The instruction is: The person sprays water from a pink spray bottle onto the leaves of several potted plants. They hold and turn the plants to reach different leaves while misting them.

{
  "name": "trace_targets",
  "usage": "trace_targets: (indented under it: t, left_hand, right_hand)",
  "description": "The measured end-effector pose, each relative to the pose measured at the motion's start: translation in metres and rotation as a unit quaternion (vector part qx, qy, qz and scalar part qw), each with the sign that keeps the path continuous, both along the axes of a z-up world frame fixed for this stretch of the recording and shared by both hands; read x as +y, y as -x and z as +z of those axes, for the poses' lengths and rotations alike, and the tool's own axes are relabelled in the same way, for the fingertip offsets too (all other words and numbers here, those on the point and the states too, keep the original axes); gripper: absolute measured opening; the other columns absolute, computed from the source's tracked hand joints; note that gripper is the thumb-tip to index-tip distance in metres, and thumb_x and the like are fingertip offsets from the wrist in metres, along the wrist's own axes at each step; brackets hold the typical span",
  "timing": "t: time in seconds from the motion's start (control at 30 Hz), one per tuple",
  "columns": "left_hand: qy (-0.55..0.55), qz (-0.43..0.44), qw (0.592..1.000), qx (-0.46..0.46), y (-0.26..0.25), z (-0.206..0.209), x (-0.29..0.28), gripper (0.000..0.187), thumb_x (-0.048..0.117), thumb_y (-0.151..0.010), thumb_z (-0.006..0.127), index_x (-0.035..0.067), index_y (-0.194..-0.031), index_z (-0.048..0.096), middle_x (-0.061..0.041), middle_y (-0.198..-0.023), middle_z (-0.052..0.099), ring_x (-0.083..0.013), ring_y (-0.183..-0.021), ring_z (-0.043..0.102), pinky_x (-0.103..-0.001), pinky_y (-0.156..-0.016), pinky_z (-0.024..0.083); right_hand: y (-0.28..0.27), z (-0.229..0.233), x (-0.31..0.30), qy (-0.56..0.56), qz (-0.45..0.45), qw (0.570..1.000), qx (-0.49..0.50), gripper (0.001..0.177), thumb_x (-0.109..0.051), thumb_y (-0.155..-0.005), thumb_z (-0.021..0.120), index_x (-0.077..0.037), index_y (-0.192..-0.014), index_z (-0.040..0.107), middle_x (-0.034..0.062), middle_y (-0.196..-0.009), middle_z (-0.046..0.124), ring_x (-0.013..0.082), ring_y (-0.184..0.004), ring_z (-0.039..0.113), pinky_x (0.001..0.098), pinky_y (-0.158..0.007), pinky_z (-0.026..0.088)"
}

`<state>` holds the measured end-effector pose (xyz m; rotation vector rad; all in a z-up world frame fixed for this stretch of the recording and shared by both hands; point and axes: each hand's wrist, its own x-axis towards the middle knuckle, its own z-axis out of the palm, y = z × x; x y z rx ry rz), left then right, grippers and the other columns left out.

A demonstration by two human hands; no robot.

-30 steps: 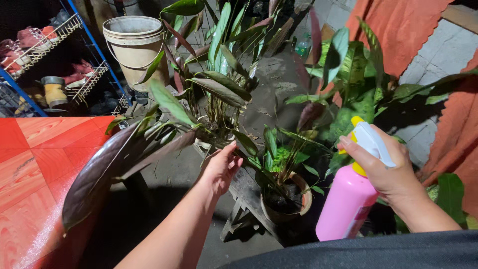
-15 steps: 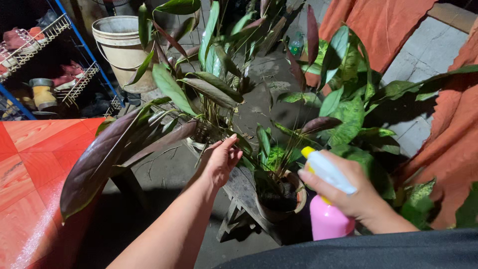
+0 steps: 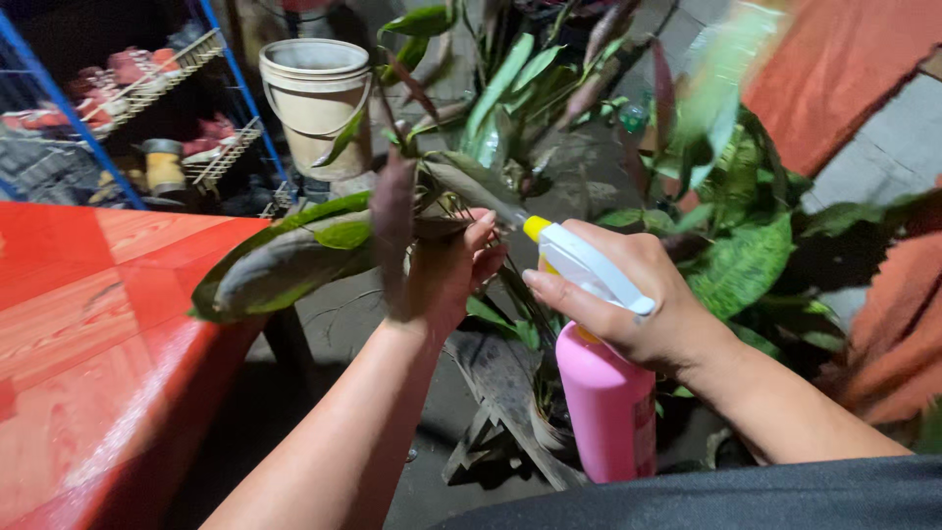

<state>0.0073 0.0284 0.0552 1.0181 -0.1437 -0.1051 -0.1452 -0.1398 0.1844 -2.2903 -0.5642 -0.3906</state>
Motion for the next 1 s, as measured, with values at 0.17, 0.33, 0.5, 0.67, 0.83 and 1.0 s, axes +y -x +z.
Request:
trace_targets:
  t: [0.17, 0.33, 0.5, 0.67, 0.83, 1.0]
  left_hand:
    - [0.106, -0.071, 0.989, 0.080, -0.009, 0.003, 0.018, 0.028, 0.029, -0.091, 0.076, 0.010, -0.106, 0.063, -0.004, -0.092, 0.065, -0.0170, -0.084, 0.068, -0.028, -0.078, 0.060]
    - [0.132, -0.053, 0.985, 0.096, -0.012, 0.002, 0.034, 0.033, 0.034, -0.091, 0.076, 0.008, -0.102, 0.059, -0.005, -0.091, 0.062, -0.0182, -0.084, 0.068, -0.029, -0.080, 0.063]
    - [0.109, -0.034, 0.989, 0.095, -0.004, 0.007, 0.044, 0.034, 0.038, -0.089, 0.076, 0.014, -0.103, 0.057, -0.005, -0.089, 0.065, -0.0164, -0.076, 0.067, -0.029, -0.072, 0.061]
    - [0.120, -0.033, 0.984, 0.127, -0.003, 0.005, 0.053, 0.041, 0.039, -0.089, 0.074, 0.004, -0.107, 0.061, -0.011, -0.091, 0.070, -0.0172, -0.077, 0.069, -0.027, -0.071, 0.062]
    - [0.133, -0.034, 0.980, 0.141, -0.007, -0.004, 0.057, 0.039, 0.041, -0.090, 0.075, 0.004, -0.097, 0.065, -0.009, -0.090, 0.069, -0.0183, -0.078, 0.071, -0.028, -0.067, 0.060]
    - [0.108, -0.015, 0.980, 0.166, -0.004, -0.004, 0.051, 0.034, 0.042, -0.088, 0.076, 0.010, -0.093, 0.066, -0.005, -0.088, 0.071, -0.0169, -0.079, 0.070, -0.028, -0.065, 0.056]
  right_hand:
    - [-0.004, 0.002, 0.017, -0.026, 0.079, 0.995, 0.046, 0.022, -0.029, -0.088, 0.072, -0.008, -0.089, 0.065, 0.0018, -0.068, 0.061, 0.0095, -0.059, 0.056, 0.0278, -0.056, 0.048]
    - [-0.006, 0.001, 0.028, -0.012, 0.090, 0.995, 0.049, 0.024, -0.030, -0.086, 0.072, -0.008, -0.092, 0.064, 0.0003, -0.067, 0.064, 0.0075, -0.059, 0.059, 0.0262, -0.055, 0.050]
    - [-0.008, -0.001, 0.035, -0.031, 0.109, 0.993, 0.026, 0.024, -0.029, -0.087, 0.071, -0.006, -0.092, 0.064, 0.0014, -0.066, 0.061, 0.0084, -0.061, 0.053, 0.0269, -0.056, 0.047]
    - [-0.010, -0.011, 0.034, -0.013, 0.111, 0.993, 0.040, 0.024, -0.028, -0.087, 0.072, -0.005, -0.087, 0.063, 0.0031, -0.064, 0.059, 0.0106, -0.058, 0.052, 0.0280, -0.055, 0.046]
    - [-0.010, -0.033, 0.022, -0.010, 0.097, 0.995, 0.036, 0.024, -0.028, -0.084, 0.075, -0.007, -0.089, 0.063, 0.0039, -0.064, 0.061, 0.0133, -0.056, 0.054, 0.0290, -0.055, 0.048]
    - [0.008, -0.075, -0.012, -0.031, 0.056, 0.997, 0.048, 0.022, -0.026, -0.080, 0.076, -0.008, -0.089, 0.065, 0.0040, -0.062, 0.063, 0.0153, -0.053, 0.058, 0.0311, -0.054, 0.049]
